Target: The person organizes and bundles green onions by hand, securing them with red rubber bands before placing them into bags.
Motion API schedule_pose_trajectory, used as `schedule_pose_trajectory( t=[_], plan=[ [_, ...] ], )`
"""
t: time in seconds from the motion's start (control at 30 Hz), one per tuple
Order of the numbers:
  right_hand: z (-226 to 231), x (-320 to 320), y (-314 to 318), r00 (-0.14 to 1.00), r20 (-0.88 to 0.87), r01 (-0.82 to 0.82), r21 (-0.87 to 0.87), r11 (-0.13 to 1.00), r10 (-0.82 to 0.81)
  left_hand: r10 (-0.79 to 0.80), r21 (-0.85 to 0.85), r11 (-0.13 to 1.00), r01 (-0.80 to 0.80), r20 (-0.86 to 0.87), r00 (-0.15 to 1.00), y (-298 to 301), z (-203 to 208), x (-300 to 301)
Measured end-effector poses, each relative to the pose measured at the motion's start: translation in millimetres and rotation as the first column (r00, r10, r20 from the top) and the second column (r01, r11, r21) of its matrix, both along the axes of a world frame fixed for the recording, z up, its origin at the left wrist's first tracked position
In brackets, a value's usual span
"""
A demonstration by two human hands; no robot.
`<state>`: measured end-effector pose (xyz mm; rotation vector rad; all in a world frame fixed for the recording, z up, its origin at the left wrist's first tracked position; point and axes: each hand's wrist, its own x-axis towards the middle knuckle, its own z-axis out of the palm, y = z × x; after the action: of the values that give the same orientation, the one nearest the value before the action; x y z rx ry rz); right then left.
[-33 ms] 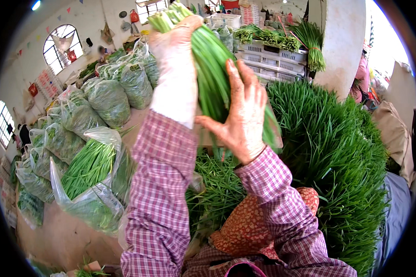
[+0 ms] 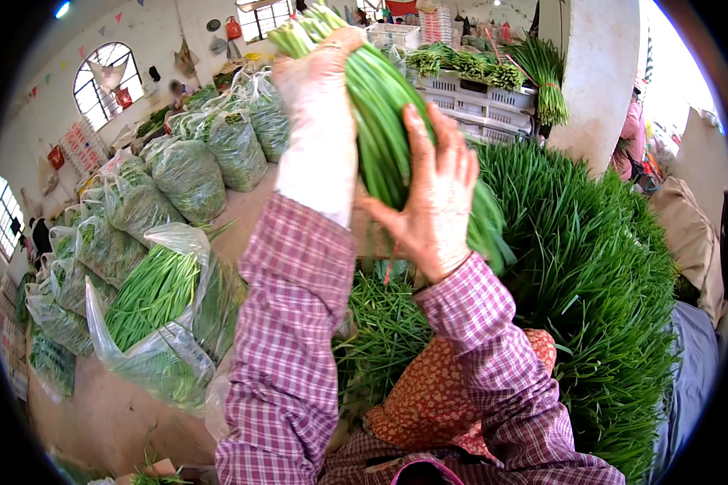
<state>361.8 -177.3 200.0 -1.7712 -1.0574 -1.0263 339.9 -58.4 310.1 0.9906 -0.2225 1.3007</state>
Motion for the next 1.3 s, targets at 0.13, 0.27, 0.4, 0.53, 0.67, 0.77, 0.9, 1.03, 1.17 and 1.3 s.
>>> schedule_pose_trajectory(
  t=[0.13, 0.27, 0.4, 0.53, 0.67, 0.77, 0.9, 1.03, 1.17, 1.3],
  plan=[
    [-10, 54, -33, 0.972, 0.097, 0.222, -0.053, 0.974, -0.216, -0.171, -0.13, 0.977, 0.171, 0.014, 0.985, -13, -29, 50],
    [-21, 87, -63, 0.962, 0.175, 0.231, -0.125, 0.965, -0.207, -0.264, -0.18, 0.949, 0.258, -0.013, 0.964, -21, -72, 78],
    [-41, 111, -73, 0.978, 0.183, 0.16, -0.336, 0.928, -0.102, -0.382, -0.349, 0.865, 0.36, 0.006, 0.924, -6, -142, 105],
    [-87, 151, -75, 0.993, 0.111, 0.098, -0.586, 0.805, -0.04, -0.43, -0.579, 0.755, 0.309, -0.081, 0.899, -25, -201, 103],
    [-136, 165, -37, 0.997, -0.046, -0.074, -0.73, 0.68, 0.059, -0.367, -0.733, 0.668, 0.129, -0.173, 0.914, 12, -270, 98],
    [-158, 176, -11, 0.969, -0.224, -0.239, -0.765, 0.599, 0.101, -0.372, -0.786, 0.61, 0.095, -0.179, 0.911, 35, -301, 96],
    [-156, 201, 16, 0.88, -0.467, -0.457, -0.781, 0.426, 0.088, -0.342, -0.821, 0.57, -0.026, -0.266, 0.901, 54, -321, 96],
    [-158, 241, 34, 0.75, -0.66, -0.64, -0.706, 0.302, 0.046, -0.398, -0.787, 0.613, 0.067, -0.235, 0.887, 58, -310, 84],
    [-159, 254, 54, 0.61, -0.792, -0.773, -0.592, 0.226, 0.012, -0.315, -0.516, 0.856, 0.018, -0.494, 0.81, 87, -325, 45],
    [-155, 262, 56, 0.558, -0.828, -0.807, -0.557, 0.199, -0.057, 0.436, 0.323, 0.898, -0.298, -0.744, 0.507, 73, -328, 29]
  ],
)
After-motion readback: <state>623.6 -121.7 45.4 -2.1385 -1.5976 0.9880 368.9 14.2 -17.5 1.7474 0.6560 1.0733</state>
